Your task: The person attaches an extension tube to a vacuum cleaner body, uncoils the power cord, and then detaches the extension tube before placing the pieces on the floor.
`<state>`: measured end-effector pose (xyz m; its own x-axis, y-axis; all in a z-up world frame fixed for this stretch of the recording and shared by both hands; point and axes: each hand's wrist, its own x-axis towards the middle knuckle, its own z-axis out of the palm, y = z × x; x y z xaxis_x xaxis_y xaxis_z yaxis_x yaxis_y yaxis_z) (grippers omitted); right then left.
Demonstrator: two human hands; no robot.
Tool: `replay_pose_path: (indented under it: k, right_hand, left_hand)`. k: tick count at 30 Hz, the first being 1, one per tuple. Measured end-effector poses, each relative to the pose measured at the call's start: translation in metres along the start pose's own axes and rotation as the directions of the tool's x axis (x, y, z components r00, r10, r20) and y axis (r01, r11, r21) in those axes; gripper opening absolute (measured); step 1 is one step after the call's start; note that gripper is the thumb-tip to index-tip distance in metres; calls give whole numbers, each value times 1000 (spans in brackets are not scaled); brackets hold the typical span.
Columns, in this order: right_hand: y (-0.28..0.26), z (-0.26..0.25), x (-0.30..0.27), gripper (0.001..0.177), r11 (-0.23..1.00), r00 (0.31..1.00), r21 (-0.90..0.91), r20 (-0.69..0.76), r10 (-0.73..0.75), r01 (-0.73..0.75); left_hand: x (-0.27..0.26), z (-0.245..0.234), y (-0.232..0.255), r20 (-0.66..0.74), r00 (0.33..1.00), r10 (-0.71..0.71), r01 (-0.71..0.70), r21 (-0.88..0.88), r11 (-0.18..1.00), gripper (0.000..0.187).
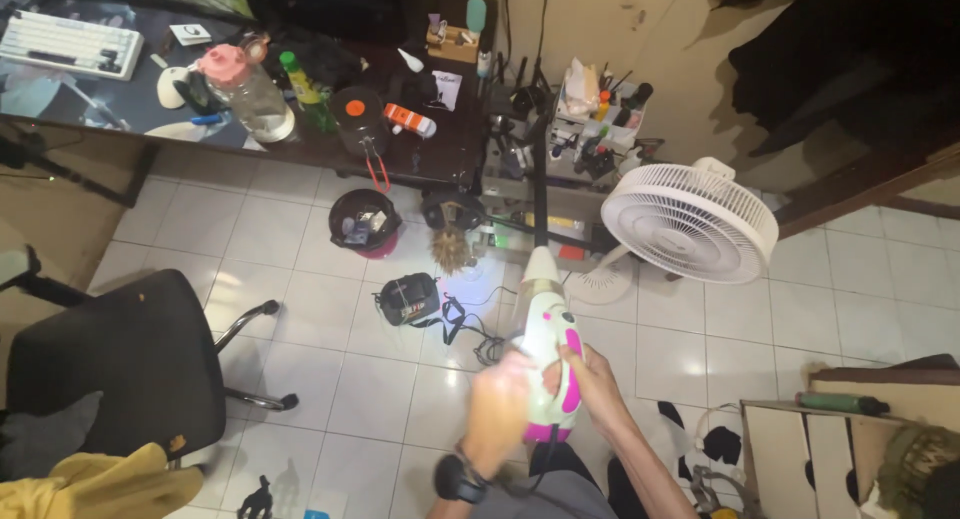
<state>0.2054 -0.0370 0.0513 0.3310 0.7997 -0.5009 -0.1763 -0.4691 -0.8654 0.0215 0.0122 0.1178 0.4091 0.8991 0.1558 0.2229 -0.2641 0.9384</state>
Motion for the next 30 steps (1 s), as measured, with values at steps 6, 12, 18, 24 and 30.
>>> replay_pose_path:
  k: [6, 12, 18, 24, 30]
  right_hand:
    - [-10, 20, -12, 29, 996, 995, 88, -98, 21, -12]
    - [-3, 26, -22, 29, 999, 992, 34, -122, -19, 24]
    - [7, 32, -27, 29, 999, 993, 46, -117, -6, 11]
    - [6, 38, -23, 29, 999, 994, 38, -112, -22, 27]
    - [5, 37, 7, 29, 995, 995, 97, -94, -25, 34]
  left_hand:
    - [3, -70, -29, -61, 977, -204, 212, 195, 958, 40]
    - [-5, -99, -11, 253, 932, -259, 164, 342, 925, 18]
    - [-2, -117, 4, 570, 819, -59, 34, 54, 998, 38]
    - [-2, -109, -19, 412, 862, -295, 288, 81, 954, 12]
    - [4, -90, -25, 206, 903, -376, 358, 120, 926, 20]
